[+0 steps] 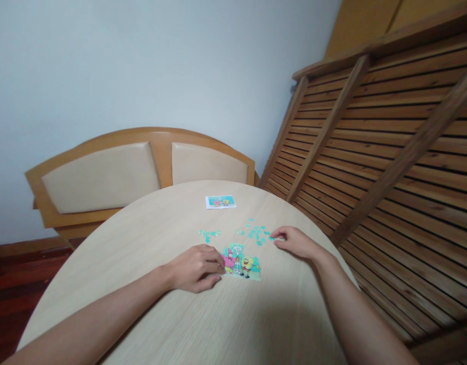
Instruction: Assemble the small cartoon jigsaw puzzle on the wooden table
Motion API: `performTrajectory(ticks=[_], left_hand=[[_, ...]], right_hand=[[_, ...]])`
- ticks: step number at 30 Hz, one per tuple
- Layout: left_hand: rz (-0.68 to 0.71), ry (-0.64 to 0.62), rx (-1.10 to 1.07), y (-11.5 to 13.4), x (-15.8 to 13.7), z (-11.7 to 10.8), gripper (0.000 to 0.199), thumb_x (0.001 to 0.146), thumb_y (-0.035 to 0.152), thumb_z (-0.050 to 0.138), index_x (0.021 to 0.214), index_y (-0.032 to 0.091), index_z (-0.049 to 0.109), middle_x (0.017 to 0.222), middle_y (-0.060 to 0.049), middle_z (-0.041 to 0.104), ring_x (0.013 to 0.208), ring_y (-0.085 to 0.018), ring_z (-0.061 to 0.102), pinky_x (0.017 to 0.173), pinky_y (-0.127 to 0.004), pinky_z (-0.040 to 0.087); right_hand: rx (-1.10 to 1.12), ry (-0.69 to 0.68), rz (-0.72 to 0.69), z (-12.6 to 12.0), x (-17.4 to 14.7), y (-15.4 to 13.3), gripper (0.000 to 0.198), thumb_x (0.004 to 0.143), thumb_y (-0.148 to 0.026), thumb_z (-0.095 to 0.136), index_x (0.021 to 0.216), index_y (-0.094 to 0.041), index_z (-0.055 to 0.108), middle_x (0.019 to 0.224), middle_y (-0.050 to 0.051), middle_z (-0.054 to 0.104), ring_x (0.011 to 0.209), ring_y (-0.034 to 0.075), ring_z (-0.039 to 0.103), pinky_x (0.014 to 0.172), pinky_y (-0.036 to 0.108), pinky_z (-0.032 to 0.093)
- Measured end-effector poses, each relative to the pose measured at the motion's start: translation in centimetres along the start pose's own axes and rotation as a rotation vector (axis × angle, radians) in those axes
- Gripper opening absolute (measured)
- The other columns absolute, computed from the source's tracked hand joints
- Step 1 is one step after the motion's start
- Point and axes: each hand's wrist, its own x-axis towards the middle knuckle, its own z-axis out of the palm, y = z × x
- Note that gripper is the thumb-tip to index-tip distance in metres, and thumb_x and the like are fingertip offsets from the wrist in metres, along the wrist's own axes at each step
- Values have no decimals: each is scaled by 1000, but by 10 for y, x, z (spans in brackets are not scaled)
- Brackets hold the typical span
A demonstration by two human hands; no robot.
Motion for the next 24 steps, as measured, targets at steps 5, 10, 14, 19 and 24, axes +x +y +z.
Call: performTrajectory(ticks=[5, 10, 14, 19, 24], left_hand=[[78, 56, 17, -4, -1, 6, 21, 94, 23, 50, 107, 20, 66, 105, -7, 73, 97, -21, 67, 88, -36, 52], [94, 59, -7, -3, 1, 5, 19, 94, 20, 50, 105, 20, 66, 108, -6, 74, 100, -20, 68, 89, -35, 53], [106, 54, -20, -2, 1, 5, 22, 95, 19, 48, 107, 20, 66, 110, -7, 74, 103, -20, 68, 92, -36, 53], [116, 58, -15, -1, 1, 5, 23, 94, 20, 49, 109, 20, 66, 113, -7, 73, 104, -21, 67, 92, -37, 54], [145, 37, -20, 5, 4, 4, 26, 92, 22, 50, 113, 19, 65, 115, -9, 72, 103, -23, 67, 90, -38, 54]], right_hand=[[181, -83, 23, -3, -3, 4, 34, 73, -17, 57, 104, -12, 69, 89, 8, 71, 81, 19, 65, 73, 28, 49], [112, 7, -1, 0, 0, 3, 36, 67, -7, 50, 97, -15, 69, 90, 7, 70, 81, 17, 62, 75, 27, 48], [125, -23, -15, 1, 0, 1, 36, 70, -8, 50, 100, -14, 68, 89, 6, 70, 81, 17, 63, 74, 27, 48], [99, -7, -44, 3, 1, -2, 32, 75, -13, 52, 102, -14, 69, 87, 6, 70, 79, 18, 63, 73, 28, 47], [51, 4, -83, 7, 3, -2, 31, 84, -24, 54, 107, -13, 72, 94, 10, 72, 82, 20, 64, 78, 32, 49]])
